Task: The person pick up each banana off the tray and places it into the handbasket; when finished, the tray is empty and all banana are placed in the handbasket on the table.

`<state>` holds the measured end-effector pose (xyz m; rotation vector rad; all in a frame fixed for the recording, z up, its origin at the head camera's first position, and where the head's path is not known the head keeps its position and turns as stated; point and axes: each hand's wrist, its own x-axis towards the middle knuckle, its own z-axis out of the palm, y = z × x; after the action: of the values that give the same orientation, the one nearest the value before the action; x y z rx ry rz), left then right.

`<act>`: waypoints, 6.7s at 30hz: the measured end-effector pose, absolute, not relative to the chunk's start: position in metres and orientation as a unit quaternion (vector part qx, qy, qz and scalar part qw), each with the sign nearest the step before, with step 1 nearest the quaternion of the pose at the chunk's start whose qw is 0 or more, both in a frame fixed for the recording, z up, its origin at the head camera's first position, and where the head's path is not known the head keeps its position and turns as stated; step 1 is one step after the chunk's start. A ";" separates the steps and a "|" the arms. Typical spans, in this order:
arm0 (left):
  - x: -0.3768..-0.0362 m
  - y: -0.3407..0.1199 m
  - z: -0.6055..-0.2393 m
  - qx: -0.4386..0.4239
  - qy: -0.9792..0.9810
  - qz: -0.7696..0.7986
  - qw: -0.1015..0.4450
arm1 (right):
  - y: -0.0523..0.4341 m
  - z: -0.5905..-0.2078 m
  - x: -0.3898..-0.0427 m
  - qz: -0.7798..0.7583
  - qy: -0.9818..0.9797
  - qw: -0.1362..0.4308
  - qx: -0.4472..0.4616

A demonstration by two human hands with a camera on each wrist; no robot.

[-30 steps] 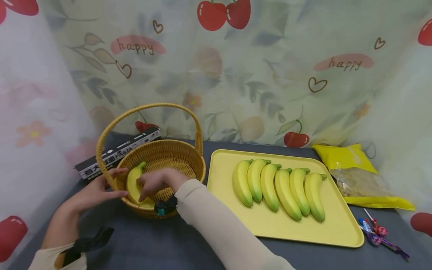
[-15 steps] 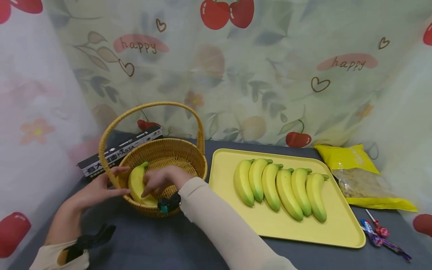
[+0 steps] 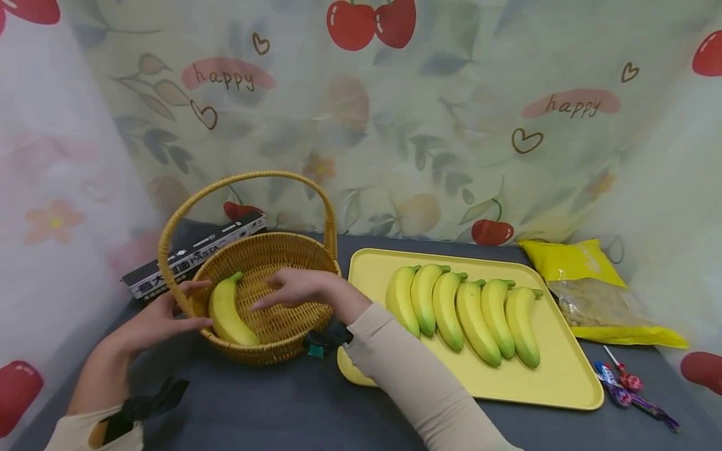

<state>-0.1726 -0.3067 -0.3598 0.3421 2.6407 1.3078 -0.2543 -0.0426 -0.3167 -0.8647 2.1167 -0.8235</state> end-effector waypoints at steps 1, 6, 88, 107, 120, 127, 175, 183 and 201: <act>-0.173 -0.307 -0.360 0.116 0.885 0.442 0.088 | -0.036 -0.316 -0.253 -0.322 0.816 0.343 -0.335; -0.175 -0.307 -0.361 0.116 0.889 0.436 0.083 | -0.002 -0.313 -0.246 -0.357 0.810 0.323 -0.336; -0.176 -0.307 -0.364 0.119 0.885 0.442 0.089 | 0.130 -0.385 -0.225 -0.364 0.900 0.011 -0.239; -0.175 -0.307 -0.365 0.117 0.885 0.441 0.088 | 0.106 -0.349 -0.185 -0.311 0.870 0.062 -0.377; -0.173 -0.309 -0.364 0.115 0.885 0.442 0.087 | 0.047 -0.328 -0.198 -0.270 0.833 0.147 -0.460; -0.173 -0.308 -0.363 0.113 0.889 0.436 0.085 | 0.000 -0.309 -0.214 -0.211 0.830 0.193 -0.478; -0.175 -0.307 -0.364 0.118 0.893 0.427 0.080 | -0.065 -0.334 -0.274 -0.226 0.834 0.338 -0.373; -0.175 -0.306 -0.363 0.115 0.896 0.423 0.078 | -0.028 -0.321 -0.267 -0.299 0.818 0.321 -0.373; -0.173 -0.306 -0.363 0.115 0.896 0.422 0.074 | 0.081 -0.321 -0.245 -0.416 0.794 0.270 -0.352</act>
<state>-0.1732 -0.3065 -0.3629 0.3458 2.6908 1.2666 -0.2446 0.0808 -0.3214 -0.9483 2.1383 -1.1219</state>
